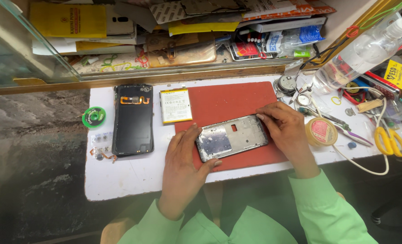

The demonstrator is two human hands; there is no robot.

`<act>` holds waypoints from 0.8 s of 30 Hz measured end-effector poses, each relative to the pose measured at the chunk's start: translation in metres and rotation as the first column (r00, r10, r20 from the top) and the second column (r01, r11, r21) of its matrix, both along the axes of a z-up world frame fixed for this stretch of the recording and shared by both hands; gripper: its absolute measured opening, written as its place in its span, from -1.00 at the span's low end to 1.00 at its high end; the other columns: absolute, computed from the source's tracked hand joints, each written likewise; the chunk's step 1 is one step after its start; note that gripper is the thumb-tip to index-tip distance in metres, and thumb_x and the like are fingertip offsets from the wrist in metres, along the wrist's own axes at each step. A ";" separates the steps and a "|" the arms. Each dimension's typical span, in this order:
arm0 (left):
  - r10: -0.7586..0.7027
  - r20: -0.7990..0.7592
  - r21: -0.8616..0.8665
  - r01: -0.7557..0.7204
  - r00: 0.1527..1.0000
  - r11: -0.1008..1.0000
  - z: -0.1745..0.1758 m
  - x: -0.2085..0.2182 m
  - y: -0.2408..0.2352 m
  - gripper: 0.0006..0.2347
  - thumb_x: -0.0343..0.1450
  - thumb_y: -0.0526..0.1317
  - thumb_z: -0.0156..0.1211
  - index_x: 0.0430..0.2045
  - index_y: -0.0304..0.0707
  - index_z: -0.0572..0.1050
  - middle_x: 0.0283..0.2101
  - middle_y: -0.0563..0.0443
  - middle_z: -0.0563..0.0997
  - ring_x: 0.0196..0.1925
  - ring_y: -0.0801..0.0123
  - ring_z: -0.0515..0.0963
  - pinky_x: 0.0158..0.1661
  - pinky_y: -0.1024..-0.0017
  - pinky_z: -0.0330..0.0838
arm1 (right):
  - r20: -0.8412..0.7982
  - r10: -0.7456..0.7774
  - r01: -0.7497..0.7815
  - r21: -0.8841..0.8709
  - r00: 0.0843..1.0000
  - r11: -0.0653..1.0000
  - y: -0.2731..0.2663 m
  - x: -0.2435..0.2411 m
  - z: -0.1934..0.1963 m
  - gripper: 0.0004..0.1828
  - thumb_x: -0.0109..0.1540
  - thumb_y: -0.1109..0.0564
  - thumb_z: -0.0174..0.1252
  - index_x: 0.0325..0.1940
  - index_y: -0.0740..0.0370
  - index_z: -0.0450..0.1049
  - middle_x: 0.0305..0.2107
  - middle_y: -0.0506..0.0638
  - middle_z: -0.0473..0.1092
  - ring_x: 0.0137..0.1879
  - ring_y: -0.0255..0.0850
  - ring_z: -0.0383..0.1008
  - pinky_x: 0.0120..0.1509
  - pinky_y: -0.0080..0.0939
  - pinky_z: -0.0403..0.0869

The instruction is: The person cleans the back metal plate of a disassembled smartphone using a small tool and their fingers. They repeatedly scrape and wipe the surface to remove residue while the phone remains open on the workbench.

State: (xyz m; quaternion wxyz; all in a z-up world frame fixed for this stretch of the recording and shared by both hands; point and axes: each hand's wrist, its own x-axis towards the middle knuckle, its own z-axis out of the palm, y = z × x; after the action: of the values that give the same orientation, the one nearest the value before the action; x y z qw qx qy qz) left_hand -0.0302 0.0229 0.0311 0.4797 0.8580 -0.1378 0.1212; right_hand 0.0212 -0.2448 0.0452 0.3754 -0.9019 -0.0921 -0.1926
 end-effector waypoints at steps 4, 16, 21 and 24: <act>0.003 -0.049 0.004 -0.003 0.999 1.000 0.000 0.001 0.000 -0.33 0.15 -0.13 0.53 0.12 -0.47 0.39 0.30 -0.21 0.44 0.29 -0.01 0.37 0.22 0.16 0.28 | 0.013 -0.044 0.044 -0.050 0.999 0.998 -0.004 -0.001 0.002 -0.83 0.23 0.26 0.31 -0.09 0.31 0.61 -0.29 0.00 0.54 -0.30 -0.26 0.53 -0.27 -0.27 0.44; 0.014 -0.076 0.024 -0.013 0.997 1.000 -0.001 0.000 -0.001 -0.34 0.17 -0.11 0.51 0.13 -0.44 0.40 0.30 -0.19 0.44 0.29 0.02 0.37 0.21 0.17 0.29 | 0.061 -0.062 0.068 -0.101 0.996 0.993 -0.002 -0.002 -0.008 -0.93 0.29 0.27 0.25 -0.16 0.32 0.58 -0.31 0.07 0.45 -0.28 -0.12 0.52 -0.21 -0.19 0.47; 0.027 -0.110 0.022 -0.025 0.994 0.999 0.000 0.000 -0.002 -0.33 0.16 -0.10 0.52 0.14 -0.41 0.40 0.28 -0.16 0.45 0.28 0.03 0.37 0.20 0.18 0.30 | 0.051 -0.064 0.069 -0.106 0.997 0.992 0.000 -0.002 -0.007 -0.93 0.29 0.27 0.24 -0.16 0.33 0.58 -0.32 0.08 0.45 -0.28 -0.10 0.53 -0.22 -0.18 0.47; 0.031 -0.104 0.024 -0.029 0.994 0.999 0.000 0.000 -0.002 -0.32 0.16 -0.10 0.53 0.15 -0.41 0.40 0.28 -0.16 0.45 0.29 0.03 0.37 0.20 0.18 0.30 | 0.059 -0.054 0.059 -0.094 0.997 0.994 0.001 -0.001 -0.006 -0.93 0.29 0.27 0.23 -0.16 0.34 0.56 -0.30 0.08 0.45 -0.26 -0.09 0.53 -0.20 -0.18 0.48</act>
State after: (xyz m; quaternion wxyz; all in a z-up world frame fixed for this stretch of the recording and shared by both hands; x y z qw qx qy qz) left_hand -0.0300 0.0209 0.0310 0.4748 0.8704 -0.1009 0.0820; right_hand 0.0200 -0.2443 0.0388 0.3234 -0.9154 -0.0862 -0.2238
